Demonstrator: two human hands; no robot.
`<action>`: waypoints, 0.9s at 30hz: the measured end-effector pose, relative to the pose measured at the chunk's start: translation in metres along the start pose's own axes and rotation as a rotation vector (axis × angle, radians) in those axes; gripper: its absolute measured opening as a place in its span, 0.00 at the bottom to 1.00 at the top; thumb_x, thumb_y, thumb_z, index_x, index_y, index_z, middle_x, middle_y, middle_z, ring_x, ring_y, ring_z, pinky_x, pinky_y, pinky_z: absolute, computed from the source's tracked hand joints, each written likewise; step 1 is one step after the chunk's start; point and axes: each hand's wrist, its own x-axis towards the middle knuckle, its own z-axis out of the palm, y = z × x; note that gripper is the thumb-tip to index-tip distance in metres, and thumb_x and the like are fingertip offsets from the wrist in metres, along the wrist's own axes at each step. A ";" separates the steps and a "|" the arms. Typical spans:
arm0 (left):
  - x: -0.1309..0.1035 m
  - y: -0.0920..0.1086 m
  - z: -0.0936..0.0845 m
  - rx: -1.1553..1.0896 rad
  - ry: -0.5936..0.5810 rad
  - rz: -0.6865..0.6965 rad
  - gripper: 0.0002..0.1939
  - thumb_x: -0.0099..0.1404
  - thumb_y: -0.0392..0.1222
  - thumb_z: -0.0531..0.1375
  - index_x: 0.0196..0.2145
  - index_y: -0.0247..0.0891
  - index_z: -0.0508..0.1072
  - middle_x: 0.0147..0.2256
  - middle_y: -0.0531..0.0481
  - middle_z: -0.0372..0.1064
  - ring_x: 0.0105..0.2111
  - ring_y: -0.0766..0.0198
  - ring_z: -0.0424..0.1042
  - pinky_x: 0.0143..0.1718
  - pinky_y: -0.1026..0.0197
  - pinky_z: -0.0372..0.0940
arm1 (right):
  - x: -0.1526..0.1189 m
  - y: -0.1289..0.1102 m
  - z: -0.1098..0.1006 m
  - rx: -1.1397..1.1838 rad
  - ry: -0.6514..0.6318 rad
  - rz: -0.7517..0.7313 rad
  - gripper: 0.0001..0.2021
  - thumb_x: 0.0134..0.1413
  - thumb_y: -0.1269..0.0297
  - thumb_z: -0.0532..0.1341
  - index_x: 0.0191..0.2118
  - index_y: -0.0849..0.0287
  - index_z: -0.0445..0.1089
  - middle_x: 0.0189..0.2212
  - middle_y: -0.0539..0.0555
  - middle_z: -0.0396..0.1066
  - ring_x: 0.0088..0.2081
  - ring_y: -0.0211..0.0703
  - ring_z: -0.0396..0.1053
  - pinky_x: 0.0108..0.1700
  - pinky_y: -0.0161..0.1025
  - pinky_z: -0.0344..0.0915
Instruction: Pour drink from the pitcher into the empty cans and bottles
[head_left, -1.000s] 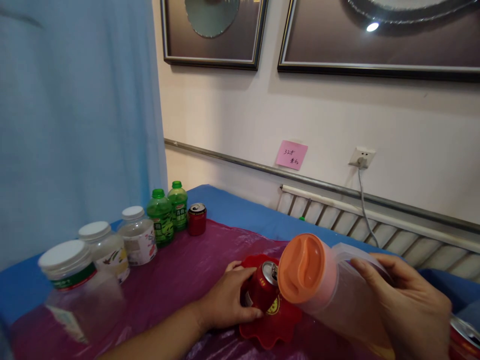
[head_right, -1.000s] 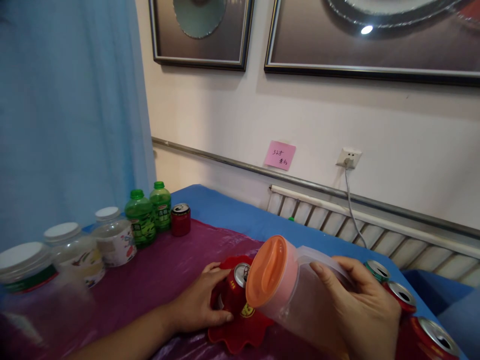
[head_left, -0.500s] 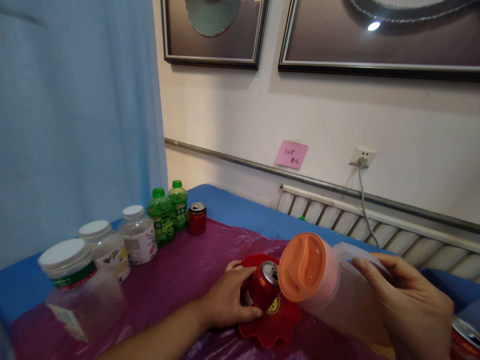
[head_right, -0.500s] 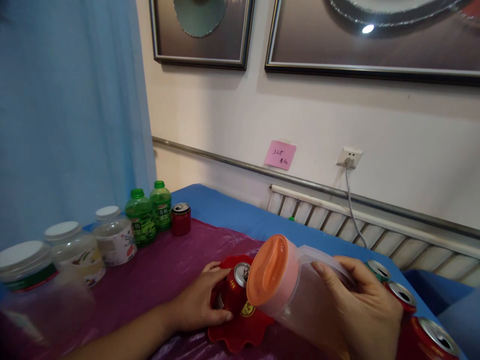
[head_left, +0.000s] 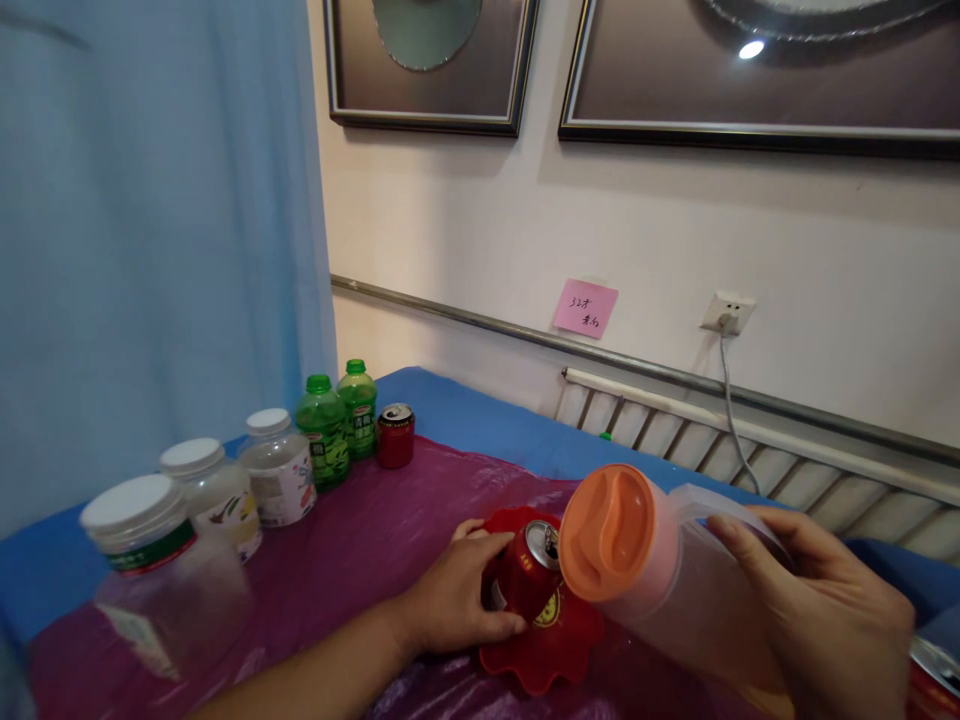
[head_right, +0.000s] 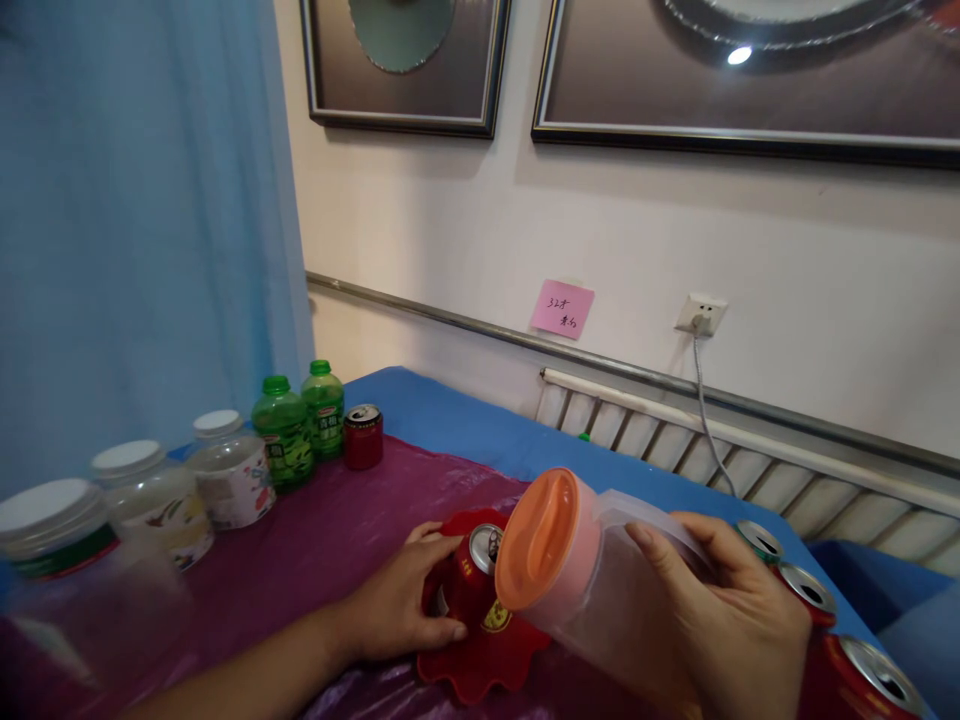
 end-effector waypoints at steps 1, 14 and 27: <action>0.000 0.000 0.000 0.004 0.000 -0.001 0.35 0.53 0.55 0.72 0.57 0.49 0.70 0.59 0.48 0.72 0.58 0.43 0.69 0.68 0.43 0.43 | 0.000 0.001 0.000 -0.006 0.001 -0.002 0.26 0.39 0.41 0.74 0.41 0.55 0.80 0.31 0.49 0.77 0.33 0.46 0.73 0.32 0.35 0.64; -0.001 -0.001 0.000 0.006 0.019 0.001 0.34 0.53 0.55 0.72 0.55 0.48 0.70 0.57 0.48 0.74 0.57 0.44 0.70 0.68 0.44 0.43 | 0.001 -0.007 0.001 0.049 -0.049 0.054 0.23 0.40 0.42 0.73 0.37 0.56 0.80 0.28 0.48 0.75 0.31 0.42 0.70 0.30 0.33 0.62; 0.001 -0.007 -0.003 0.100 0.060 -0.041 0.37 0.53 0.53 0.72 0.60 0.47 0.71 0.60 0.46 0.72 0.60 0.42 0.68 0.69 0.39 0.44 | 0.041 0.060 0.062 0.805 -0.172 0.200 0.25 0.40 0.42 0.75 0.24 0.59 0.69 0.16 0.44 0.62 0.19 0.32 0.57 0.21 0.30 0.56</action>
